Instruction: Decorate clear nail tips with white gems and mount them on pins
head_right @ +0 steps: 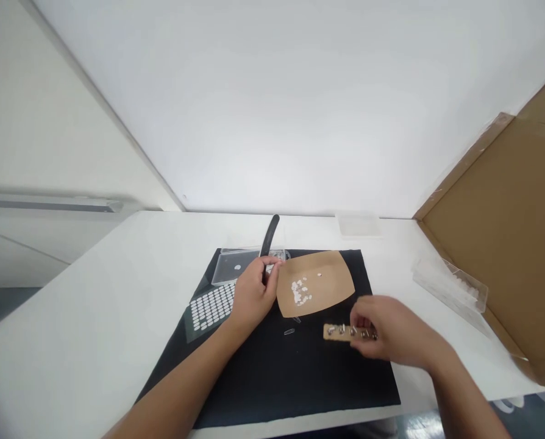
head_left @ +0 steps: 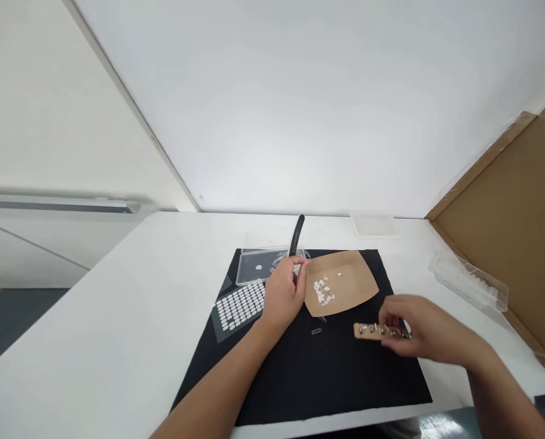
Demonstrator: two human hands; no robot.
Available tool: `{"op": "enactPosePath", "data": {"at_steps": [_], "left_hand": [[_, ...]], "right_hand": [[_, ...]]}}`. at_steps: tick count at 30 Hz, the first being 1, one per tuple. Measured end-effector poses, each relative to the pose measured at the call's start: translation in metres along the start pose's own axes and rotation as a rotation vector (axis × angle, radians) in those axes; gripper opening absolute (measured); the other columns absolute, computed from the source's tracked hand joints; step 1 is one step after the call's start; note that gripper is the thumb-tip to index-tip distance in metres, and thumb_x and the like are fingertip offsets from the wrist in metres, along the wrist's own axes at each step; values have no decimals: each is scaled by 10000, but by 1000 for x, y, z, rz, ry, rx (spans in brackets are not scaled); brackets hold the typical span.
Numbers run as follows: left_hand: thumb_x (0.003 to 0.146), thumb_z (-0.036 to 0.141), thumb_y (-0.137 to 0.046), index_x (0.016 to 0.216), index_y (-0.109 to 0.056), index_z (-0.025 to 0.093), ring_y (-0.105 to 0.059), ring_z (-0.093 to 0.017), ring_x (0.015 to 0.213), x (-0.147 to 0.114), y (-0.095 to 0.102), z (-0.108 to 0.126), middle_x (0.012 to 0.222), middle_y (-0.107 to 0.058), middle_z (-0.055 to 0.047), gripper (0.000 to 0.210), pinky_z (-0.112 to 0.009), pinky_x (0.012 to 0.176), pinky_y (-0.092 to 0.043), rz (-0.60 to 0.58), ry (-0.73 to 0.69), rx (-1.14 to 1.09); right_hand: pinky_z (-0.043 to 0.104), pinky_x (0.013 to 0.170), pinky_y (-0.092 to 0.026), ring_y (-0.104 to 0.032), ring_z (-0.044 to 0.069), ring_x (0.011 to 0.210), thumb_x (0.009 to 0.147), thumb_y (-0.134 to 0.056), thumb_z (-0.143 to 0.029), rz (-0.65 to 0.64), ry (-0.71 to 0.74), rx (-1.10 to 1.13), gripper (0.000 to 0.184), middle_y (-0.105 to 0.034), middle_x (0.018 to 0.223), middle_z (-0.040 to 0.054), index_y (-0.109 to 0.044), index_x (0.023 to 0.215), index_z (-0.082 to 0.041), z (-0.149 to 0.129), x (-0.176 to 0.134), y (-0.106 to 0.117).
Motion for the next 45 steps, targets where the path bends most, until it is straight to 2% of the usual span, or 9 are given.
{"op": "enactPosePath", "data": {"at_steps": [5,8,12,15,18,22,27,39,45], "left_hand": [[1027,322,-602,1021,-666,214,-605,-134,594,1,0,1,816,-701,11,125,-286,645,-487,-15,64,-38],[1022,309,-606,1027,-677,213,-606,-127,599,1,-1,3,785,-670,19,119,-272,644,-488,-22,30,-55],[1035,282,-599,1068,-682,205,-614,-123,609,0,-2,3,807,-672,12,118,-267,649,-505,-19,-51,-45],[1044,250,-579,1088,-664,201,-625,-128,622,-1,-3,2,847,-698,-6,107,-276,651,-523,-21,-137,-57],[1041,224,-558,1066,-635,211,-684,-154,693,-1,-3,0,900,-741,-30,82,-309,713,-566,-44,-226,-93],[1047,201,-552,1060,-623,214,-730,-177,777,0,0,-1,932,-754,-50,73,-325,757,-588,-73,-282,-88],[1052,179,-548,1063,-607,215,-627,-144,629,1,3,-4,815,-686,-12,70,-294,681,-553,-103,-356,-30],[1049,170,-541,1054,-574,209,-587,-136,599,-4,0,-4,761,-609,10,51,-256,561,-431,-187,-449,44],[1056,189,-553,1120,-585,209,-646,-139,623,-5,-3,-5,805,-670,3,74,-265,593,-497,-176,-467,73]], "right_hand": [[302,718,-476,-641,188,844,874,-699,-226,63,-97,102,88,-699,1000,28,-687,960,-240,27,-13,-44],[336,803,-508,-649,216,935,873,-745,-282,108,-44,78,159,-699,1073,43,-693,1019,-246,35,-14,-39],[374,869,-527,-659,240,1000,906,-773,-438,109,38,92,268,-711,1094,53,-692,1093,-264,35,-5,-12],[361,815,-532,-677,218,902,987,-682,-474,76,128,119,233,-732,1023,51,-702,1064,-254,28,22,8],[339,764,-507,-668,200,833,1025,-618,-371,123,223,32,165,-739,943,39,-709,1013,-233,17,67,18],[304,727,-466,-675,194,847,949,-665,-192,44,387,-119,81,-750,957,37,-726,1001,-204,1,125,12],[303,733,-449,-679,198,841,926,-684,-151,31,431,-226,102,-748,984,45,-751,986,-199,-4,163,0],[293,755,-477,-700,213,891,942,-687,-152,52,439,-234,127,-768,1018,63,-792,906,-213,-4,170,-11],[304,775,-472,-686,226,923,940,-664,-135,69,409,-238,113,-760,1028,79,-753,898,-190,-3,163,-13]]}}
Point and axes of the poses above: each hand's wrist, its own x-axis towards the middle knuckle, its own y-axis out of the back of the hand, z = x × y, the point moved 1 cm from there along x, towards the middle knuckle
